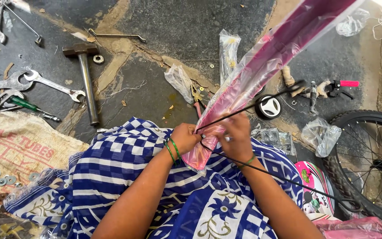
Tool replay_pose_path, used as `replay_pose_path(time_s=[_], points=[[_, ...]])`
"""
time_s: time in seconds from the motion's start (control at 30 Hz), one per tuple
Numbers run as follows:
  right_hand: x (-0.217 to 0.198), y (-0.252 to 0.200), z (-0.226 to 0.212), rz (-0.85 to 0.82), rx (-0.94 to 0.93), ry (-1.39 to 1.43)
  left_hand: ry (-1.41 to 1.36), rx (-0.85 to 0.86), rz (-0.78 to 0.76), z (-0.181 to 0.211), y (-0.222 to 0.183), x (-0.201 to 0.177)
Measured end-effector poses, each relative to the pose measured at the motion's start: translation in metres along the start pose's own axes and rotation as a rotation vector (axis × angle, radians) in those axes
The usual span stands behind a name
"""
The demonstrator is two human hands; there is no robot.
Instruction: The person removes plastic packaging from pink bicycle mudguards using a small screwdriver and pliers.
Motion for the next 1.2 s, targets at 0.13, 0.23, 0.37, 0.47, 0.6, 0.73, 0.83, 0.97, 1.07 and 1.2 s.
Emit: replay_pose_path(time_s=[0.13, 0.23, 0.37, 0.47, 0.6, 0.73, 0.83, 0.97, 1.07, 1.2], points=[[-0.018, -0.012, 0.038, 0.356, 0.360, 0.446, -0.264, -0.027, -0.104, -0.012, 0.004, 0.013], [0.030, -0.024, 0.038, 0.125, 0.868, 1.385, -0.550, -0.043, -0.250, -0.014, 0.006, 0.024], [0.051, -0.035, 0.001, 0.049, 1.027, 1.492, -0.576, -0.139, -0.293, -0.024, 0.005, 0.027], [0.058, -0.038, -0.001, 0.054, 1.072, 1.448, -0.570, -0.152, -0.323, -0.030, 0.003, 0.032], [0.081, -0.065, 0.020, 0.025, 1.095, 1.545, -0.390, -0.087, -0.377, -0.037, 0.012, 0.039], [0.108, -0.100, 0.059, 0.031, 1.146, 1.471, 0.126, -0.017, -0.276, -0.030, 0.011, 0.027], [0.126, -0.113, 0.081, 0.056, 1.150, 1.433, 0.500, 0.012, -0.105, -0.004, 0.000, 0.006], [0.124, -0.114, 0.103, 0.077, 1.086, 1.257, 0.468, 0.105, -0.003, 0.044, -0.041, -0.038], [0.127, -0.122, 0.127, 0.015, 1.148, 1.214, 0.197, 0.160, 0.040, 0.050, -0.071, -0.101], [0.147, -0.132, 0.171, -0.120, 1.210, 1.065, -0.214, -0.050, 0.383, -0.047, -0.069, -0.225]])
Point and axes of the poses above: each hand's wrist, its own y-axis towards the middle knuckle, its own x-axis out of the palm, z = x × y, the point moved 6 cm from there along y, towards the middle knuckle, and after that the axes turned 6 degrees about -z, right-handed, at the moved point
